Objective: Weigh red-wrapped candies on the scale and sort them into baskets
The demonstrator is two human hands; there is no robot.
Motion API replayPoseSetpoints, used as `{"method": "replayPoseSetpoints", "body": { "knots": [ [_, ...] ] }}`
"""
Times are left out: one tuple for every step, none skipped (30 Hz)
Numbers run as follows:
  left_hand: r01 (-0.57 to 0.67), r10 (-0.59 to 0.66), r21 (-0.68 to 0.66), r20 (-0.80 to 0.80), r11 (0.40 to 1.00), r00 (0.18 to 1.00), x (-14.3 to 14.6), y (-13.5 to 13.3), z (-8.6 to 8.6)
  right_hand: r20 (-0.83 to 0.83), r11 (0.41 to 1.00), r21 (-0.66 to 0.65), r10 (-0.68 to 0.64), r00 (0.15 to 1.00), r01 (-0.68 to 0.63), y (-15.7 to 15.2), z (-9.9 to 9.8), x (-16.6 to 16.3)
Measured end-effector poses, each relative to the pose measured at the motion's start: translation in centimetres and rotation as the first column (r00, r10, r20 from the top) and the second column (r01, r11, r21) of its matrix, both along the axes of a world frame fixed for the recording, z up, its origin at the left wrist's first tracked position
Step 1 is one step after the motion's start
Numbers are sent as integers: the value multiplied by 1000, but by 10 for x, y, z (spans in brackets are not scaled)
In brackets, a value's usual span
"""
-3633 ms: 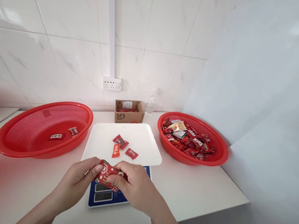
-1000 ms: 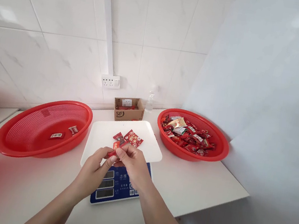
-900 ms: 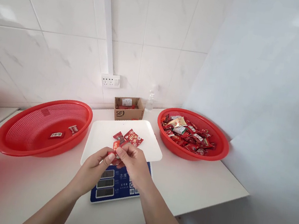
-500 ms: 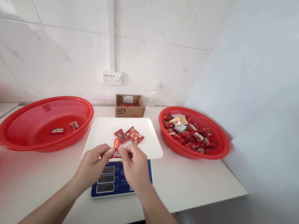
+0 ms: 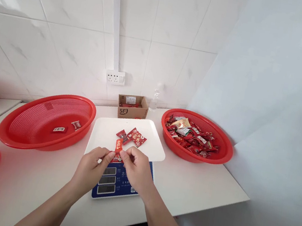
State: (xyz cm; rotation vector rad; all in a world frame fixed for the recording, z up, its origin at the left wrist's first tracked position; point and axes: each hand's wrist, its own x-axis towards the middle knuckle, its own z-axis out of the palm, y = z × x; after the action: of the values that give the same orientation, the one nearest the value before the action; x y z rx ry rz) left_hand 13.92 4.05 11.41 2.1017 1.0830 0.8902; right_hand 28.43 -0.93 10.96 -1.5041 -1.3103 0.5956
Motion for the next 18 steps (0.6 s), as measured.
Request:
{"method": "replayPoseSetpoints", "body": {
  "knots": [
    [-25,25,25,-16,999,1000,-3,1,-1,45,999,11,-37,998,37,1,-1,3],
    [-53,53,28,-20,998,998,-6,3,-2,97,996,21,-86,992,85,2,-1,7],
    [-80,81,17,-12,997,997,-9,5,-2,156,990,28,-139,978,136,4,-2,11],
    [-105,105,3,2,994,994,-13,7,-2,221,983,28,-183,958,182,6,-3,16],
    [-123,124,-13,18,992,992,-17,9,-1,293,977,17,-210,933,214,8,-4,21],
    [-136,136,-26,32,990,990,-22,10,0,369,973,-7,-214,904,233,11,-5,26],
    [-145,147,-35,43,989,988,-25,12,1,442,969,-39,-202,874,243,14,-6,30],
    [-155,156,-39,48,987,987,-29,13,2,506,965,-70,-185,843,254,17,-6,33],
    [-163,165,-43,47,986,985,-32,14,3,559,959,-91,-174,811,269,20,-7,35],
    [-169,172,-50,42,984,984,-35,14,3,600,952,-100,-176,781,291,23,-8,36],
    [-172,174,-58,34,983,984,-37,14,3,628,945,-94,-188,755,314,25,-8,35],
    [-173,175,-65,26,983,984,-39,14,2,643,942,-78,-203,739,326,27,-8,34],
    [-174,176,-72,20,982,984,-40,14,1,646,946,-62,-206,735,319,29,-8,31],
    [-173,175,-77,15,982,984,-41,14,0,643,956,-54,-187,743,287,30,-9,27],
    [-171,172,-82,12,982,985,-42,13,-1,639,972,-56,-141,756,229,31,-9,24],
    [-168,169,-84,9,982,986,-43,13,-2,638,986,-67,-77,766,155,32,-9,20],
    [-165,166,-86,6,983,986,-43,13,-3,643,993,-83,-7,766,79,33,-10,16],
    [-160,161,-87,4,983,987,-43,12,-4,653,995,-101,55,755,16,34,-10,13]
  ]
}}
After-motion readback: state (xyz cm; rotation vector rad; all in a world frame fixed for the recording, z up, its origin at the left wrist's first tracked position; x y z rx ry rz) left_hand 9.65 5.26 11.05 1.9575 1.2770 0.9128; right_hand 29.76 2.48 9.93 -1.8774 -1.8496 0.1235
